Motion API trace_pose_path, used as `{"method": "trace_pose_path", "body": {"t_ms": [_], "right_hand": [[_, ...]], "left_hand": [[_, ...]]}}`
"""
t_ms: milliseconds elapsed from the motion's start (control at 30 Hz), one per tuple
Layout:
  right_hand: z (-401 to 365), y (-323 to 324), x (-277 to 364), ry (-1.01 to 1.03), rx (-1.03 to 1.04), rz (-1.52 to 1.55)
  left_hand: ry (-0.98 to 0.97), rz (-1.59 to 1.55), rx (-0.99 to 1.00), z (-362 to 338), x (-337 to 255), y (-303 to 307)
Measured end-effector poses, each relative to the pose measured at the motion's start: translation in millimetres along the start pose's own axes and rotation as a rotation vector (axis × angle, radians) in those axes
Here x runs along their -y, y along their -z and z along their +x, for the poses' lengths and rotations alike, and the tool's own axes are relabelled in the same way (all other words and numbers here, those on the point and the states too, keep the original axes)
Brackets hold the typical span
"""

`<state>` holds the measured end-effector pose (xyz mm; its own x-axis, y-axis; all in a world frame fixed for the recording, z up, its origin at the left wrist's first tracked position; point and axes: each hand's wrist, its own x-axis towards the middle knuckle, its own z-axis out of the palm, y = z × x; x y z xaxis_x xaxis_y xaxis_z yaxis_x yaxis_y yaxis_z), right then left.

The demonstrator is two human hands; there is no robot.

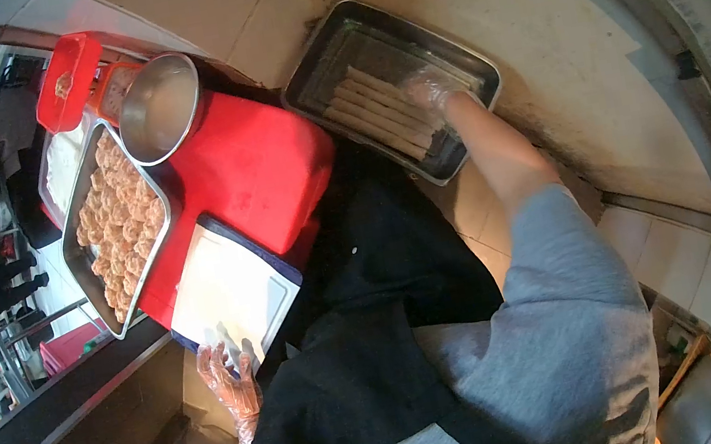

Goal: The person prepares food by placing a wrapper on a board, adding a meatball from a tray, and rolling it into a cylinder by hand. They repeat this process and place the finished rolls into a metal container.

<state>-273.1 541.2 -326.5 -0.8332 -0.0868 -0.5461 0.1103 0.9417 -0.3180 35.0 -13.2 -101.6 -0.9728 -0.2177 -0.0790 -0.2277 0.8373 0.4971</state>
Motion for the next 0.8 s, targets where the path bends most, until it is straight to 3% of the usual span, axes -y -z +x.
{"method": "trace_pose_path", "body": {"t_ms": [167,300,367,433,533,633,733,800], "right_hand": [[88,-13,41,-0.027,-0.093,-0.031],[80,-15,97,0.047,-0.346,0.035],[78,-7,117,0.027,-0.188,-0.065],[59,2,126,-0.027,-0.112,0.048],[52,4,131,0.092,-0.131,-0.238],[135,-35,67,0.387,-0.305,-0.130],[66,33,108,0.478,-0.924,-0.066],[0,83,154,0.510,-0.820,0.150]], "left_hand": [[-0.059,0.136,-0.009,-1,-4,8],[-0.109,0.200,-0.068,-2,2,7],[-0.080,0.158,-0.100,-3,-1,9],[-0.088,0.201,-0.059,-6,8,10],[-0.071,0.136,-0.106,-6,9,8],[-0.009,0.156,-0.089,-4,8,5],[-0.129,0.198,-0.104,0,21,-1],[-0.182,0.269,-0.072,3,25,-3]]}}
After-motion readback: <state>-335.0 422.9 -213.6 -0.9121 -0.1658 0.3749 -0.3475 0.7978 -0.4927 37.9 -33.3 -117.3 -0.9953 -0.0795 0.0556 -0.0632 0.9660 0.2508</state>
